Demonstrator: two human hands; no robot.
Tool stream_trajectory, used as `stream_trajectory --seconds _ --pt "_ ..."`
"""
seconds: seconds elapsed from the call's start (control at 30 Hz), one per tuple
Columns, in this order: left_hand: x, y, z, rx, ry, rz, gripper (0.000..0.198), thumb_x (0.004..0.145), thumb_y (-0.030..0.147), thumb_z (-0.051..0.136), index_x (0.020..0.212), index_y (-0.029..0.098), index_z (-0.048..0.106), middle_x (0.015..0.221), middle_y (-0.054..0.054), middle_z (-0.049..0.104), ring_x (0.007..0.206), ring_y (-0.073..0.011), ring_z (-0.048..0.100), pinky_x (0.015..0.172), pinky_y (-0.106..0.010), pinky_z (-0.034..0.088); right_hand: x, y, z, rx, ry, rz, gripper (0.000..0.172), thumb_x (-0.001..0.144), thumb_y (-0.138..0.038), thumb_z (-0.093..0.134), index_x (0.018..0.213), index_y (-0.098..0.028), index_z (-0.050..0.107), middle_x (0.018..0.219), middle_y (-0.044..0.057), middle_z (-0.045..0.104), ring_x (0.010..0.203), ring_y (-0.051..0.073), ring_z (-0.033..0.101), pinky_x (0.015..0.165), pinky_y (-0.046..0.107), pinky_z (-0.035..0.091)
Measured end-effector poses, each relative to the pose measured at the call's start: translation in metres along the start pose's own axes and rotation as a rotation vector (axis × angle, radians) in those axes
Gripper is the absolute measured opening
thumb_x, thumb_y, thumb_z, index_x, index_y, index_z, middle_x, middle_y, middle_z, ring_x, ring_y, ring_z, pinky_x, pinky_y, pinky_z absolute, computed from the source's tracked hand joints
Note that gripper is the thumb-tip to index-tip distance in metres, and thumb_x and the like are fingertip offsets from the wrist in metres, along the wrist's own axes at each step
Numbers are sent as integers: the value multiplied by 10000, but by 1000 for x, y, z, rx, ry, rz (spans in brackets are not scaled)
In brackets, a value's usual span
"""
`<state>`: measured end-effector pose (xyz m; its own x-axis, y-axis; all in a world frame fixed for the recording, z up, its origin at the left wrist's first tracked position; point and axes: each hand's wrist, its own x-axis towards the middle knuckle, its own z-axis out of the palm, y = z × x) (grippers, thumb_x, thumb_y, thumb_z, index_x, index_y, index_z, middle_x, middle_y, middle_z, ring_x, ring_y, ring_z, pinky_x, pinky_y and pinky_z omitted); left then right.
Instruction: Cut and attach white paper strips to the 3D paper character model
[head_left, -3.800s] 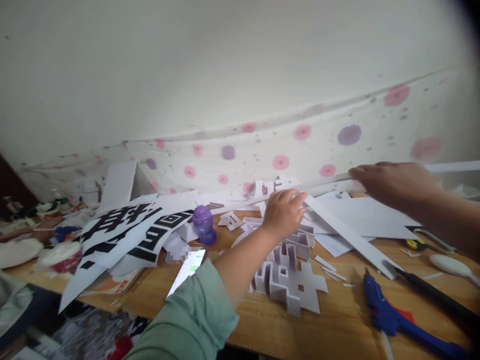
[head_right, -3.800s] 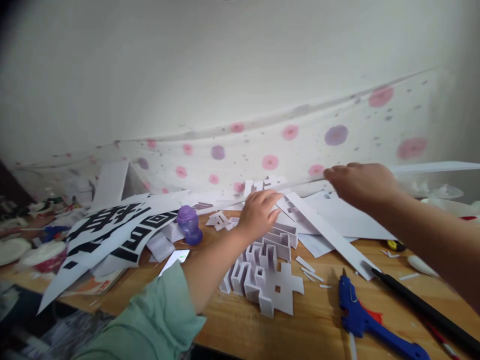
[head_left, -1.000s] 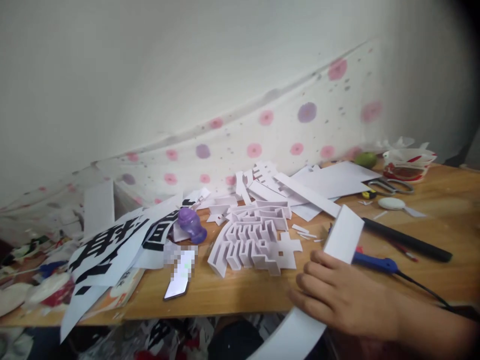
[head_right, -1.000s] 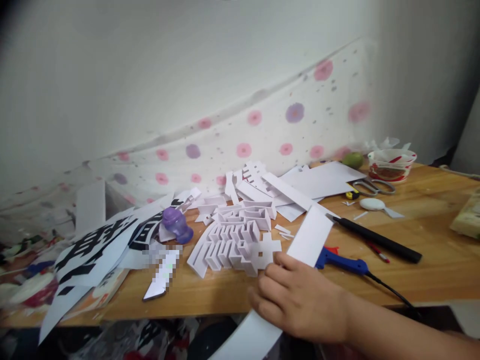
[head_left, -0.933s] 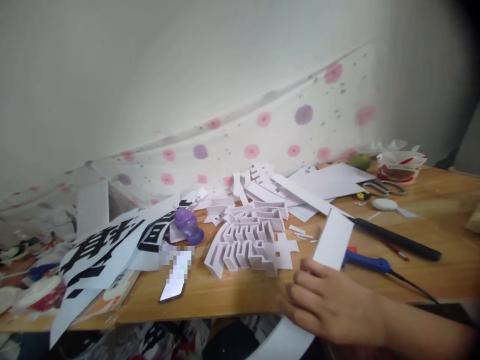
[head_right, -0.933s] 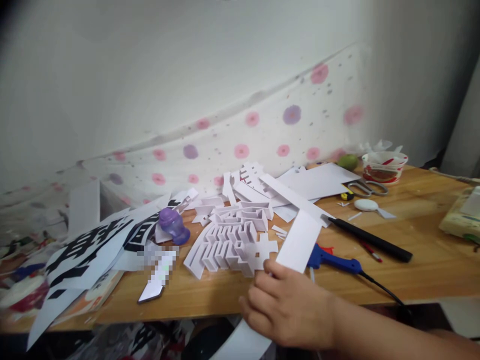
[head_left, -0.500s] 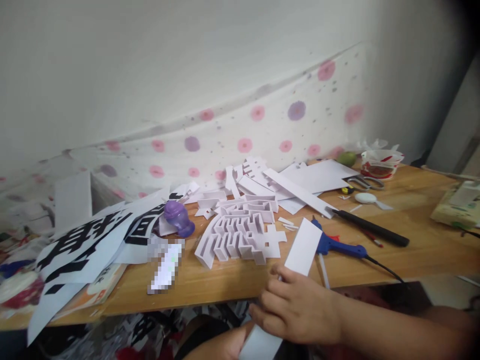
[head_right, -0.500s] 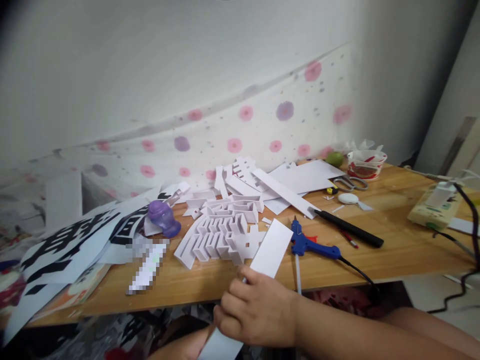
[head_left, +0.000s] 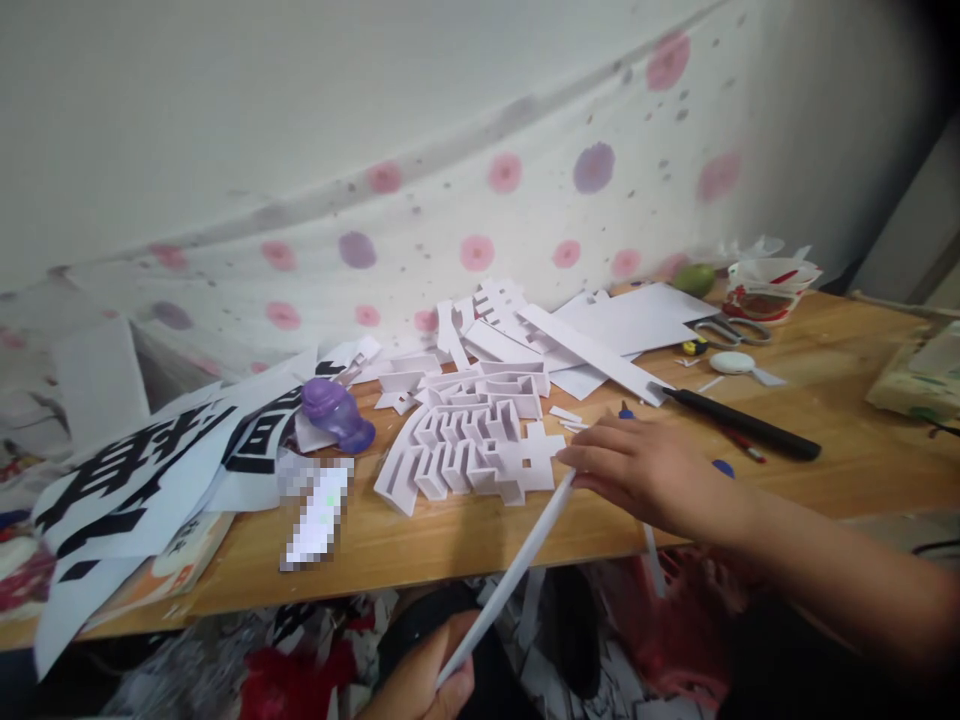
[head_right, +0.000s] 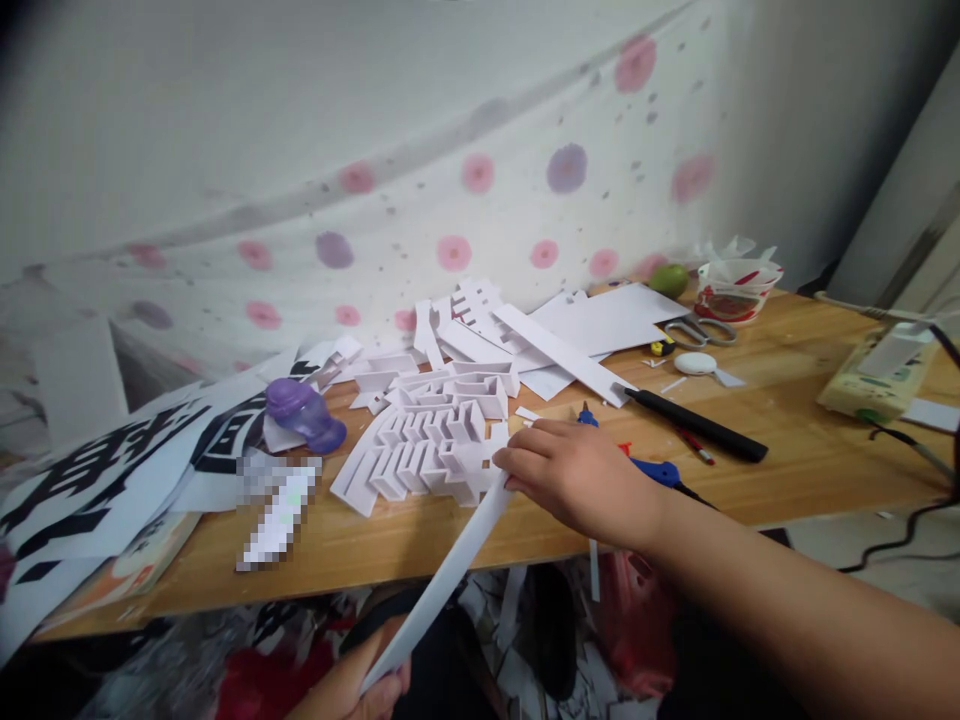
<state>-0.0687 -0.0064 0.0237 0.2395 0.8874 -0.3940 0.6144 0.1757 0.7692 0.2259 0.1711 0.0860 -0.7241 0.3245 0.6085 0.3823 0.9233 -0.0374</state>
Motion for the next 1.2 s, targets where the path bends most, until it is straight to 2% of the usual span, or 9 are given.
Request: stream_trajectory --seconds 0.13,0.3,0.43,0.57,0.67,0.73,0.9,1.0,1.2 --pt "-3 8 -6 38 64 -27 410 876 389 451 1270 281 486 1045 -43 584 968 -219 511 923 -321 380 -7 3 14 75 -91 61 204 952 -228 457 1016 -187 647 908 67 655 818 166 609 749 279 478" --pt "-19 14 -18 139 -184 -241 403 724 192 564 1117 283 549 901 15 562 761 -158 516 681 -248 405 -7 -5 21 198 -177 69 205 950 -198 450 960 -162 651 857 72 648 793 159 611 732 260 464" --pt "-14 15 -12 -23 -246 -74 415 730 258 590 1138 247 511 885 12 525 724 -132 472 645 -232 375 -3 -16 19 246 -174 52 219 951 -200 440 953 -141 651 854 85 646 787 176 604 720 283 458" --pt "4 9 10 -224 -73 37 642 790 375 556 1367 249 305 956 -12 478 743 -124 431 674 -242 366 -4 -15 19 263 -132 65 206 945 -223 463 964 -153 655 879 86 653 815 181 607 748 296 464" --pt "11 3 20 -196 -4 13 676 764 371 586 1372 227 326 917 -10 469 772 -135 430 700 -251 364 -4 -1 20 280 -87 88 206 927 -236 514 1099 -175 609 997 78 647 881 162 610 801 273 477" --pt "10 -1 21 -176 33 9 665 769 400 582 1366 217 352 871 -2 462 754 -135 420 694 -254 354 1 13 22 249 -90 151 337 912 -216 531 1248 -194 514 1169 88 584 923 151 604 827 267 484" --pt "3 -14 14 -233 70 37 728 750 624 524 1330 193 436 781 2 440 677 -126 369 655 -262 318 33 45 36 87 -265 230 497 839 -178 614 1312 -255 481 1218 77 542 893 180 616 804 310 507" --pt "2 -26 12 -200 135 50 765 734 690 488 1310 188 465 760 -2 439 661 -133 371 646 -270 315 58 62 51 -33 -336 238 578 798 -142 651 1338 -226 465 1309 114 477 1065 252 548 853 356 488" --pt "-3 -38 1 -68 290 31 698 770 655 454 1280 180 485 737 1 438 657 -149 387 653 -276 348 85 87 78 -208 -506 247 217 874 -275 610 1049 -146 610 1154 82 564 1063 221 529 878 407 469"
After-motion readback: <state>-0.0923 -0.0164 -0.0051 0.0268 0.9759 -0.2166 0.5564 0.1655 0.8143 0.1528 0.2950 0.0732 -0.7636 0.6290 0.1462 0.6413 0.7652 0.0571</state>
